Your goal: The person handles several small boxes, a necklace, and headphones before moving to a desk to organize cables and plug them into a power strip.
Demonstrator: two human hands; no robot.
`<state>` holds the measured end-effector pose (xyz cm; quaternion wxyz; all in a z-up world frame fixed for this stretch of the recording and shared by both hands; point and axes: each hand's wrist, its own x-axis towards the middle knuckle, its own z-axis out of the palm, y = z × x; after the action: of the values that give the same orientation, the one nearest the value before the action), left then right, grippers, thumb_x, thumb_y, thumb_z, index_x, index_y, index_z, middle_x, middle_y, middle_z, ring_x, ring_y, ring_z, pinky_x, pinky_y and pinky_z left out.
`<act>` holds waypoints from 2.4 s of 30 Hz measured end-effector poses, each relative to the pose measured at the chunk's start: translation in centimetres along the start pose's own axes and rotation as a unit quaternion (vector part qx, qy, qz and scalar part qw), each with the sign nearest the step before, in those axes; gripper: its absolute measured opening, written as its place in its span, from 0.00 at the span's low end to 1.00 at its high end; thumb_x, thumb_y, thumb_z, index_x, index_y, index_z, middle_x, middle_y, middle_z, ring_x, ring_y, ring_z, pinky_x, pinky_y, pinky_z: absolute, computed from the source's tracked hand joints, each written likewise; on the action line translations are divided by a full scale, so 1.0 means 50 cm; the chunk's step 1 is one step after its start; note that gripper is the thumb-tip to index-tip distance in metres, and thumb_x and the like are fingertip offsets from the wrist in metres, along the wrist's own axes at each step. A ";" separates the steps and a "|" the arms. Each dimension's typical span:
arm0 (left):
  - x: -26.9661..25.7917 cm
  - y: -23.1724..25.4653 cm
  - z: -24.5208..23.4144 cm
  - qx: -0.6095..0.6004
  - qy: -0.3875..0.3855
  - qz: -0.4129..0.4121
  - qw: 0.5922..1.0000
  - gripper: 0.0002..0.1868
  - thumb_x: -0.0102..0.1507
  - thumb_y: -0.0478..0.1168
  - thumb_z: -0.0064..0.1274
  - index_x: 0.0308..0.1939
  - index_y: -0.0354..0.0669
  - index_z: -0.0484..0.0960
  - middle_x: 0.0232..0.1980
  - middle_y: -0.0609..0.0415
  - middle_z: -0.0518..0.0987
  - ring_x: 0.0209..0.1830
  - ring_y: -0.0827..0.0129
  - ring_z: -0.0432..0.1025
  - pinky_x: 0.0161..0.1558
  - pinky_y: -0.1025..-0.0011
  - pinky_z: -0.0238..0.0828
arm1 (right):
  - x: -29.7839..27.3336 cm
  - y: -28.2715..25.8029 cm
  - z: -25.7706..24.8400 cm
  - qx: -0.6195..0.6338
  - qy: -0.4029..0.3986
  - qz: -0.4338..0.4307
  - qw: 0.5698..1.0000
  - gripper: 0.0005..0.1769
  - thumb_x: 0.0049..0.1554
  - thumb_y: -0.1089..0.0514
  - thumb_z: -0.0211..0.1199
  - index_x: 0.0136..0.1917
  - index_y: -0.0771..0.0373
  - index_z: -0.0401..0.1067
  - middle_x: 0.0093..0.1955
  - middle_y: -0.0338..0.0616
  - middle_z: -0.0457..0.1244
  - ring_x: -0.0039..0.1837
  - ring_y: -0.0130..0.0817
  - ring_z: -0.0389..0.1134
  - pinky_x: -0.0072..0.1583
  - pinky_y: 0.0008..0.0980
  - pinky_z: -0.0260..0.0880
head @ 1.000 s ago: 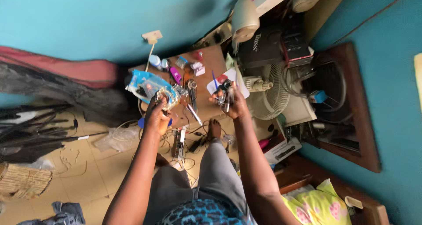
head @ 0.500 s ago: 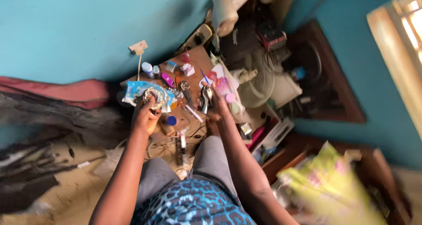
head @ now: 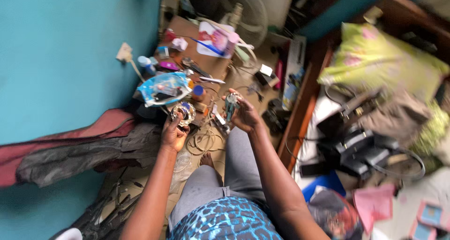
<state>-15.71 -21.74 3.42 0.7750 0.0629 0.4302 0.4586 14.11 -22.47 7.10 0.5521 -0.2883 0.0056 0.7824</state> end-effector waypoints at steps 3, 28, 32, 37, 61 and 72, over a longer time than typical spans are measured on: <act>-0.014 -0.057 0.007 0.011 -0.027 -0.028 0.999 0.26 0.57 0.45 0.68 0.57 0.57 0.76 0.46 0.67 0.76 0.42 0.77 0.70 0.36 0.74 0.65 | -0.092 0.011 -0.026 0.016 -0.001 -0.038 0.999 0.32 0.66 0.52 0.55 0.81 0.54 0.54 0.68 0.53 0.64 0.61 0.46 0.69 0.58 0.50 0.74; 0.034 -0.258 -0.084 0.106 0.038 -0.145 0.983 0.15 0.59 0.42 0.63 0.48 0.55 0.78 0.41 0.63 0.75 0.32 0.74 0.68 0.34 0.71 0.67 | -0.106 0.139 -0.237 0.040 0.122 -0.068 0.989 0.26 0.59 0.44 0.66 0.65 0.52 0.63 0.57 0.49 0.66 0.59 0.50 0.70 0.60 0.60 0.71; 0.059 -0.308 -0.105 0.099 0.054 -0.156 0.981 0.15 0.60 0.42 0.63 0.50 0.55 0.79 0.41 0.64 0.75 0.33 0.75 0.68 0.33 0.74 0.63 | -0.054 0.184 -0.316 0.033 0.143 -0.071 0.987 0.24 0.58 0.51 0.68 0.65 0.51 0.64 0.51 0.45 0.65 0.52 0.44 0.71 0.51 0.50 0.75; 0.097 -0.394 -0.147 0.084 0.055 -0.155 0.983 0.17 0.61 0.43 0.64 0.52 0.51 0.78 0.40 0.59 0.75 0.30 0.72 0.68 0.32 0.73 0.64 | 0.006 0.232 -0.482 -0.065 0.231 -0.087 0.967 0.28 0.58 0.61 0.67 0.71 0.58 0.67 0.45 0.44 0.65 0.39 0.35 0.68 0.37 0.32 0.72; 0.758 -0.857 -0.456 0.026 -0.044 -0.075 0.996 0.24 0.59 0.41 0.62 0.59 0.48 0.76 0.47 0.59 0.79 0.38 0.76 0.70 0.33 0.76 0.66 | 0.707 0.369 -1.327 -0.001 0.173 -0.132 0.976 0.22 0.64 0.61 0.47 0.64 0.82 0.65 0.63 0.63 0.67 0.65 0.50 0.70 0.62 0.45 0.76; 0.807 -0.851 -0.490 0.187 -0.066 0.020 0.980 0.24 0.63 0.42 0.64 0.60 0.38 0.76 0.42 0.56 0.80 0.23 0.80 0.66 0.24 0.79 0.62 | 0.948 0.387 -1.437 -0.276 0.274 -0.112 0.915 0.29 0.58 0.38 0.69 0.43 0.69 0.72 0.34 0.46 0.66 0.37 0.40 0.68 0.39 0.35 0.67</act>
<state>2.94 -22.47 -57.35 0.7669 0.2457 0.4549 0.3801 18.66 -12.71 -80.46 0.5114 -0.6307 -0.0921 0.5764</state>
